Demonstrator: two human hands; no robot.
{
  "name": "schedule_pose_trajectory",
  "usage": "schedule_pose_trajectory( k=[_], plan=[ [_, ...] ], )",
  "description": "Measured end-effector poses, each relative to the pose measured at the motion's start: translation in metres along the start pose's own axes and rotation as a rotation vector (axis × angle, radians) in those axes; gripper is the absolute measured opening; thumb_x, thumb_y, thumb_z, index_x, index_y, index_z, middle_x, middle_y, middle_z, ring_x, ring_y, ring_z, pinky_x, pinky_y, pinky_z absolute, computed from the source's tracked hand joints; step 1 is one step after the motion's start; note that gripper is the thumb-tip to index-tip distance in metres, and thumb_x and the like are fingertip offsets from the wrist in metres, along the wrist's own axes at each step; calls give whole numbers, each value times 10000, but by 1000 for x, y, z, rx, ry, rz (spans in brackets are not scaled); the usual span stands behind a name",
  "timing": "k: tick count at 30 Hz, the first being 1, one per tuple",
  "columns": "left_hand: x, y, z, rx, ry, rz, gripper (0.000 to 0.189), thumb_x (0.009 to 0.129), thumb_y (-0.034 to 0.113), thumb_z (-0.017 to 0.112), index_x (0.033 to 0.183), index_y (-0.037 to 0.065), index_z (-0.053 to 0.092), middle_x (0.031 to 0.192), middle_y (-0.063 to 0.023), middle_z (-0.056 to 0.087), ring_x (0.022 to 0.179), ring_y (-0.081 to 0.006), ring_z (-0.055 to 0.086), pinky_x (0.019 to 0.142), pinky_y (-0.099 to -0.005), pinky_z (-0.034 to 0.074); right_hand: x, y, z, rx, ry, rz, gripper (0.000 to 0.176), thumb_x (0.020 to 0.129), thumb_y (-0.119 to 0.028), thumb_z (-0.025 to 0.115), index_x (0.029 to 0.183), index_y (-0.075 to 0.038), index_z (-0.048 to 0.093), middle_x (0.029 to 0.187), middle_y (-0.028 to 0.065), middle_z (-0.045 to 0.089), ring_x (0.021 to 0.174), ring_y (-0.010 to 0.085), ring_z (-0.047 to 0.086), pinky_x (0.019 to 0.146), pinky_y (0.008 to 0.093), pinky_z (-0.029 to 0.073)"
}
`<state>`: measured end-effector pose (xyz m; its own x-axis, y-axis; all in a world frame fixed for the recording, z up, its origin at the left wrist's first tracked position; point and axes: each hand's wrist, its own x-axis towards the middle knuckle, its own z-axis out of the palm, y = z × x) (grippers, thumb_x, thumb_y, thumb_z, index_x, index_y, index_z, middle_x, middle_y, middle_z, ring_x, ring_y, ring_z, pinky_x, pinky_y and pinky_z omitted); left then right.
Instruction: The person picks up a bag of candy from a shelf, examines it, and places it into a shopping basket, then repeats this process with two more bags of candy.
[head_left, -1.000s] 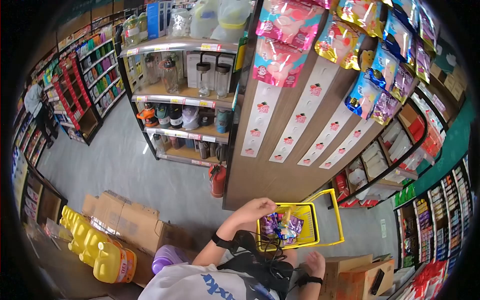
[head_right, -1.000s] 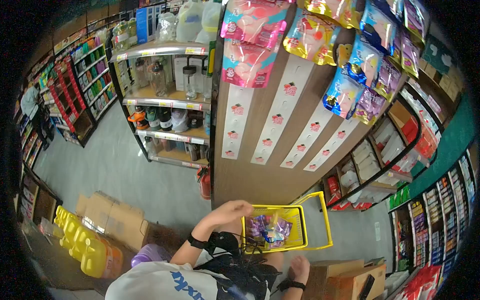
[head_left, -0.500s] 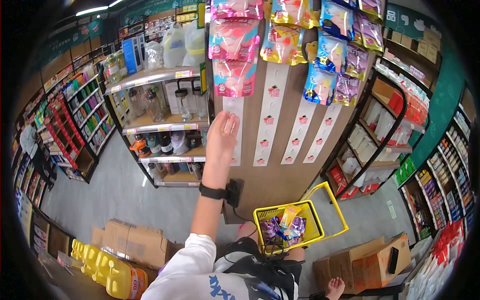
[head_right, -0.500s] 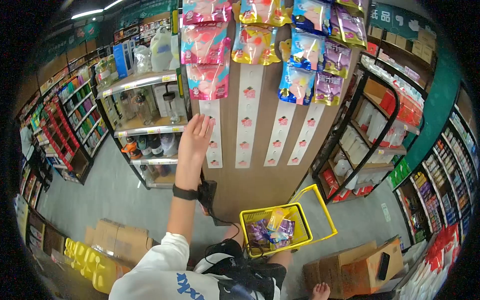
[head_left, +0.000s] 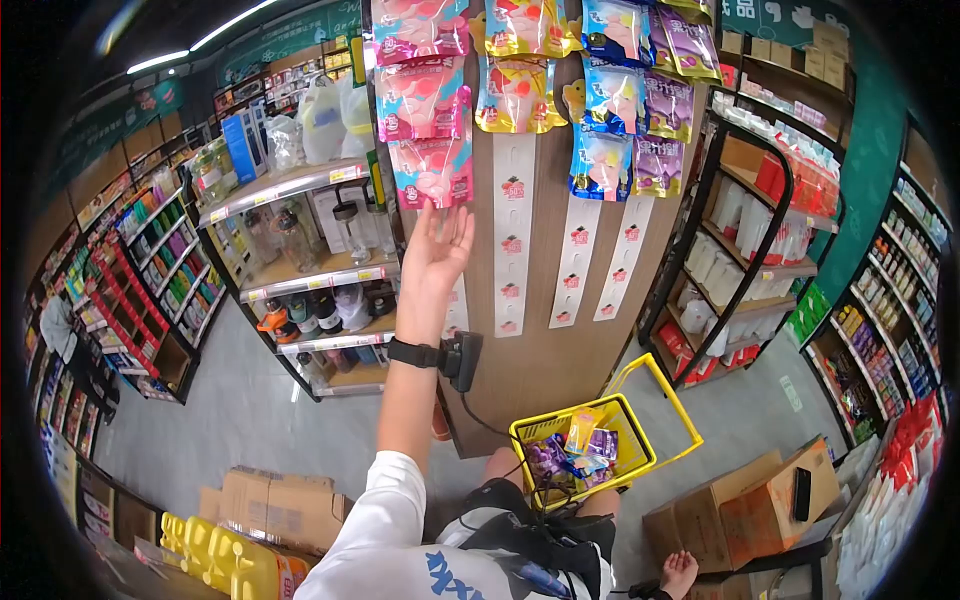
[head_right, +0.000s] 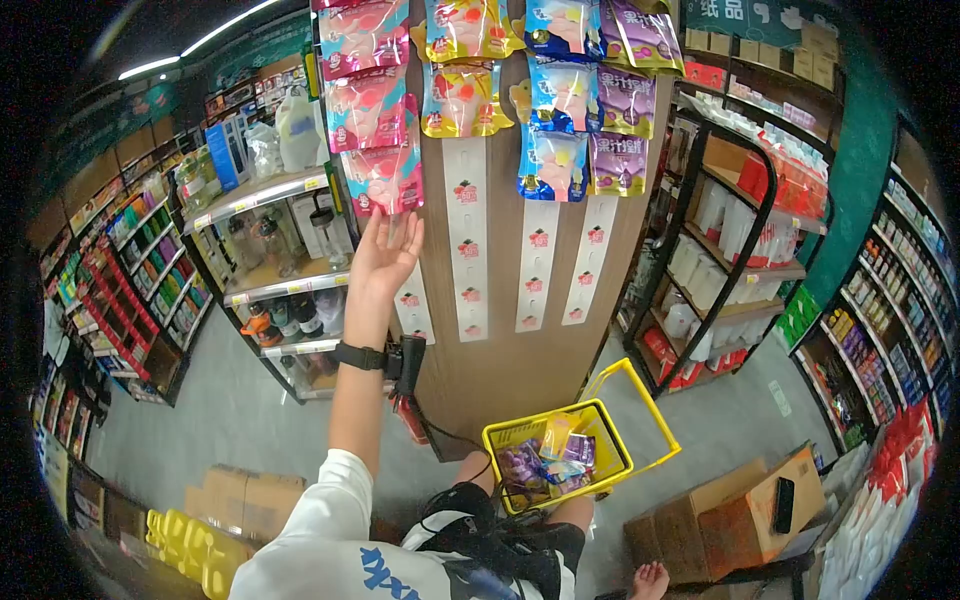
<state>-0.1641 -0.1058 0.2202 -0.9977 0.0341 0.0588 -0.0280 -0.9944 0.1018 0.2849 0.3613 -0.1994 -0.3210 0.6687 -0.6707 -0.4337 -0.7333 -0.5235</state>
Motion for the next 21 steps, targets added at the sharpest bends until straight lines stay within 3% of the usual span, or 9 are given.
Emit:
schedule_pose_trajectory(
  k=[4,9,12,18,21],
  plan=[
    [9,17,-4,37,74,29,283,818,134,663,1055,41,539,1064,-108,551,1042,-235,522,939,-398,446,6,1,-4,-41,-31,-4,228,759,-79,611,941,46,555,961,160,531,853,310,519,727,412,507],
    [9,38,-5,72,-44,90,235,858,141,606,1053,25,546,1065,-69,588,1024,-222,545,949,-394,439,31,1,-16,-25,-1,78,256,749,-104,639,949,36,564,969,120,545,865,306,523,735,420,510],
    [1,43,-1,61,-103,86,226,859,136,603,1048,24,546,1064,-65,590,1022,-216,547,942,-378,440,60,-1,-7,-56,190,111,95,826,-146,554,871,-63,565,831,51,589,758,206,538,743,350,482],
    [-11,51,-6,117,-164,89,212,875,130,584,1063,39,546,1063,-42,599,1009,-166,550,925,-328,427,64,3,3,-145,46,123,102,822,-148,547,849,-50,561,830,45,577,771,195,527,753,340,475],
    [-20,47,-11,181,-227,91,202,886,127,571,1072,51,550,1051,-33,606,996,-139,553,922,-316,422,45,7,27,-180,117,106,109,819,-148,552,870,-52,561,836,49,574,770,194,524,760,342,472]
  ],
)
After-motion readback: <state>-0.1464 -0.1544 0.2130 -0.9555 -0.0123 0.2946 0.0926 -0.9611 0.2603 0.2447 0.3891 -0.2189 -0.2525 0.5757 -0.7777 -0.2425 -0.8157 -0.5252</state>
